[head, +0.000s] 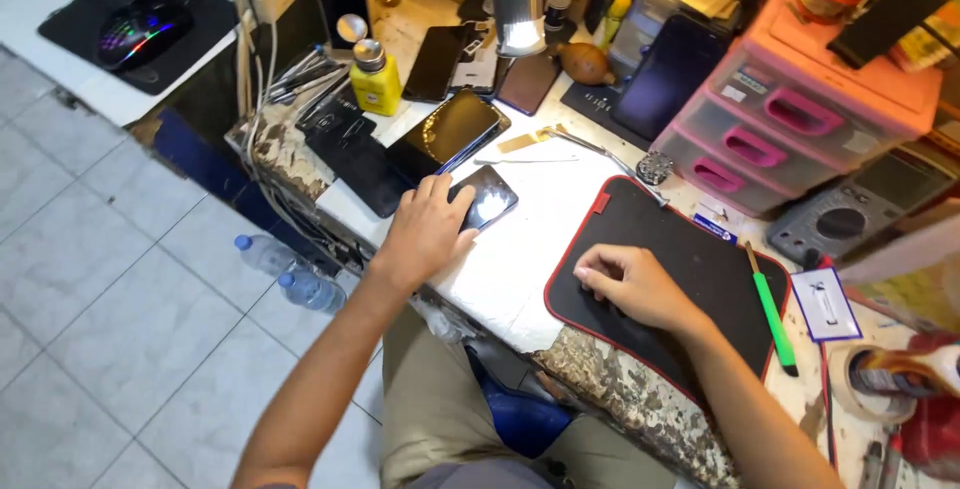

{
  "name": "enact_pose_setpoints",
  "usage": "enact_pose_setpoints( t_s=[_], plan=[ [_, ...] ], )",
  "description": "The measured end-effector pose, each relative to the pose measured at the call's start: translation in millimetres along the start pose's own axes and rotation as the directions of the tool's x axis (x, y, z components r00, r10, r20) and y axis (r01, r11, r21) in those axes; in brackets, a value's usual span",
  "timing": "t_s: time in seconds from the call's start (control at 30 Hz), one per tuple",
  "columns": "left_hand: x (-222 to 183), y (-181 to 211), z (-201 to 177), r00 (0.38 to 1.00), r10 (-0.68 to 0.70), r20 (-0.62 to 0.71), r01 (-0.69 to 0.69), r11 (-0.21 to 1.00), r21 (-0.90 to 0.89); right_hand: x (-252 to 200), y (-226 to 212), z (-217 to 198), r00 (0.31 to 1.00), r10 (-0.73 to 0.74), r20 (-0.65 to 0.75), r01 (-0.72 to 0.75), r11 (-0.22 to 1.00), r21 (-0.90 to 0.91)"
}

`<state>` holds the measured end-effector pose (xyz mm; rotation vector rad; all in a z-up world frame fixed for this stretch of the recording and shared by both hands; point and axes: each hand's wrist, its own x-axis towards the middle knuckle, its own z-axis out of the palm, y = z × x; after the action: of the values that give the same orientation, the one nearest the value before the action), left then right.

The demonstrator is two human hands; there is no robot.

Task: Disassembling and inspecting internal components of mobile phones at a repair station.

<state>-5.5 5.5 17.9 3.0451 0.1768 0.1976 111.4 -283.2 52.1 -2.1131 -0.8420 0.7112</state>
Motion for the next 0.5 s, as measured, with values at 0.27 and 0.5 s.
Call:
enact_pose_setpoints(
  t_s=[0.27,0.5],
  plan=[
    [9.8,2.9,-10.0,0.970,-0.101,0.220,0.100,0.995,0.014,-9.9,32.5,9.5,0.991,0.049,-0.127,-0.032,0.991,0.133],
    [15.9,18.8,-49.9,0.918,-0.228,0.326,0.390,0.676,-0.626,-8.5,42.1,10.9,0.986,0.047,-0.162,-0.008,0.973,0.233]
  ],
)
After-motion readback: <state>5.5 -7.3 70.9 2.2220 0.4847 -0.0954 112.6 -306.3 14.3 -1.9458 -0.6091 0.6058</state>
